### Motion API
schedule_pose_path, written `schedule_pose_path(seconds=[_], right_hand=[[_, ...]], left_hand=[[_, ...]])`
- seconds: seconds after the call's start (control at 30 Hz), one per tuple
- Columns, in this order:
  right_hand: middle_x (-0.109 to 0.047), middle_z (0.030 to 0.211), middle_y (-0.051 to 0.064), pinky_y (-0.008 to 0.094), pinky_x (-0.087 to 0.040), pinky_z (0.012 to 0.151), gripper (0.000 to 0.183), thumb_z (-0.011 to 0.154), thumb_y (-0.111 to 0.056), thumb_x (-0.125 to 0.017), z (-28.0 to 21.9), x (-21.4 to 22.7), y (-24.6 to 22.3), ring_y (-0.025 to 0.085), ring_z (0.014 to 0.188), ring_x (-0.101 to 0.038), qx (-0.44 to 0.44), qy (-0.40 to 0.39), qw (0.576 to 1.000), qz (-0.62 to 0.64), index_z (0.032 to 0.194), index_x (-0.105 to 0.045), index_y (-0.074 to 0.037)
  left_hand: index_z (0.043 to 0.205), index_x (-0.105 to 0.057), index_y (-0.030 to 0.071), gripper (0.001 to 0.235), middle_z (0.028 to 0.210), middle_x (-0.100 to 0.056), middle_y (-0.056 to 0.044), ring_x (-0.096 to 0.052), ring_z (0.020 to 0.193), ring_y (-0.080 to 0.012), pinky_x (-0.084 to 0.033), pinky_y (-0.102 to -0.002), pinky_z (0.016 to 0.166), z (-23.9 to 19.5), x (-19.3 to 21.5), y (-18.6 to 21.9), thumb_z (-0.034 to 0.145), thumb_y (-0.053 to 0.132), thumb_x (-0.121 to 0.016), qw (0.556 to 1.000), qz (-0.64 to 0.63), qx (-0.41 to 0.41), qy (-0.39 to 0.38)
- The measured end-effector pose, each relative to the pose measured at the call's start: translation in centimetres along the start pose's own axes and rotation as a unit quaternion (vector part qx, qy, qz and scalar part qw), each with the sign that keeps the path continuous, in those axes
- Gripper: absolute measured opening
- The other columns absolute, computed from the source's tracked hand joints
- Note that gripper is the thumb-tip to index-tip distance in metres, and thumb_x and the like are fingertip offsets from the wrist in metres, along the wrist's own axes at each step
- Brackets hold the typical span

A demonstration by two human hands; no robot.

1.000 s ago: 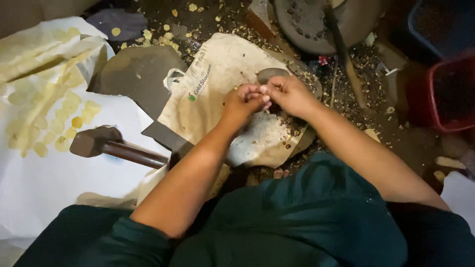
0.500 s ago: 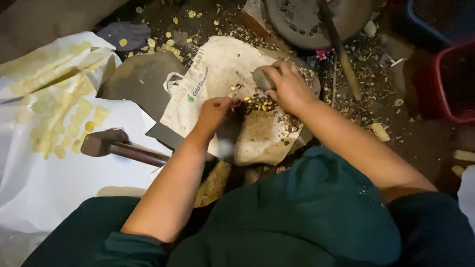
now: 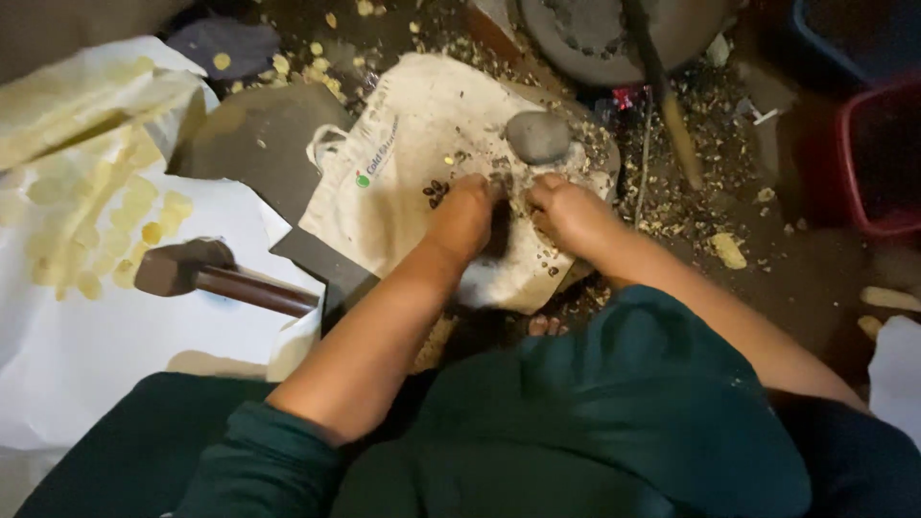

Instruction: The person uses a stone to crack open nuts on a cloth, separating the kernels from the shells. They then use a hammer to flatten the kernels on a white sheet of paper.

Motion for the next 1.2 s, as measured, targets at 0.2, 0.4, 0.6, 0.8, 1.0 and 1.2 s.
schedule_pose_path(seconds=[0.2, 0.4, 0.6, 0.8, 1.0, 1.2], right_hand=[[-0.07, 0.117, 0.015, 0.053, -0.058, 0.084, 0.031, 0.09, -0.028, -0.072, -1.3, 1.0, 0.8, 0.042, 0.101, -0.073, -0.078, -0.008, 0.996, -0.049, 0.118, -0.071, -0.013], [-0.071, 0.096, 0.012, 0.053, -0.059, 0.077, 0.021, 0.096, -0.034, -0.07, 1.4, -1.7, -1.2, 0.041, 0.089, -0.073, -0.058, 0.108, 0.991, -0.047, 0.104, -0.071, -0.014], [-0.067, 0.102, 0.019, 0.056, -0.059, 0.078, 0.019, 0.093, -0.025, -0.063, 2.7, -1.1, -2.2, 0.045, 0.094, -0.072, -0.087, -0.011, 0.996, 0.002, 0.107, -0.064, -0.011], [-0.064, 0.098, 0.009, 0.041, -0.059, 0.073, 0.017, 0.094, -0.014, -0.057, 5.4, -1.0, -5.5, 0.034, 0.09, -0.071, 0.1, 0.077, 0.984, -0.127, 0.107, -0.067, -0.014], [-0.063, 0.089, 0.016, 0.051, -0.06, 0.064, 0.014, 0.094, -0.014, -0.058, 5.4, -1.6, -5.3, 0.04, 0.076, -0.074, -0.012, 0.008, 0.989, -0.145, 0.105, -0.067, -0.014], [-0.073, 0.099, 0.018, 0.055, -0.053, 0.087, 0.024, 0.099, -0.036, -0.056, 3.9, 2.5, -2.6, 0.043, 0.104, -0.07, -0.197, -0.052, 0.968, 0.146, 0.106, -0.065, -0.015]], left_hand=[[0.122, -0.072, 0.016, 0.028, 0.081, -0.064, -0.008, -0.053, 0.055, -0.0144, -0.045, -0.023, 0.04, 0.2, 4.8, -5.7, 0.101, 0.028, -0.058, 0.702, -0.681, 0.204, -0.049], [0.111, -0.057, 0.014, 0.013, 0.074, -0.052, 0.0, -0.042, 0.045, -0.0001, -0.03, -0.006, 0.032, -2.2, 13.2, -6.1, 0.107, 0.026, -0.055, 0.365, -0.914, 0.175, -0.044], [0.09, -0.081, 0.04, 0.011, 0.088, -0.075, 0.011, -0.072, 0.086, -0.0129, -0.056, -0.025, 0.08, 0.5, 4.7, -13.3, 0.088, 0.035, -0.071, 0.895, -0.381, 0.23, 0.021], [0.101, -0.076, 0.012, 0.024, 0.099, -0.071, -0.013, -0.069, 0.103, -0.0357, -0.056, -0.043, 0.094, -2.4, 10.4, -5.3, 0.085, -0.003, -0.065, 0.972, -0.223, -0.039, 0.065], [0.106, -0.072, 0.011, 0.018, 0.095, -0.067, -0.01, -0.074, 0.091, -0.0305, -0.062, -0.038, 0.072, -3.4, 7.3, -3.6, 0.096, 0.005, -0.059, 0.994, -0.001, -0.093, 0.059], [0.104, -0.067, 0.007, 0.015, 0.095, -0.065, -0.012, -0.075, 0.085, -0.0341, -0.062, -0.041, 0.067, -3.7, 7.9, -1.4, 0.094, 0.001, -0.057, 0.999, -0.017, -0.032, 0.024]])
Point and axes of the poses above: each hand's wrist, its own z-axis towards the middle knuckle, its own x-axis out of the back of the hand, y = z × x, the point moved 3 cm from there along z, towards the middle knuckle
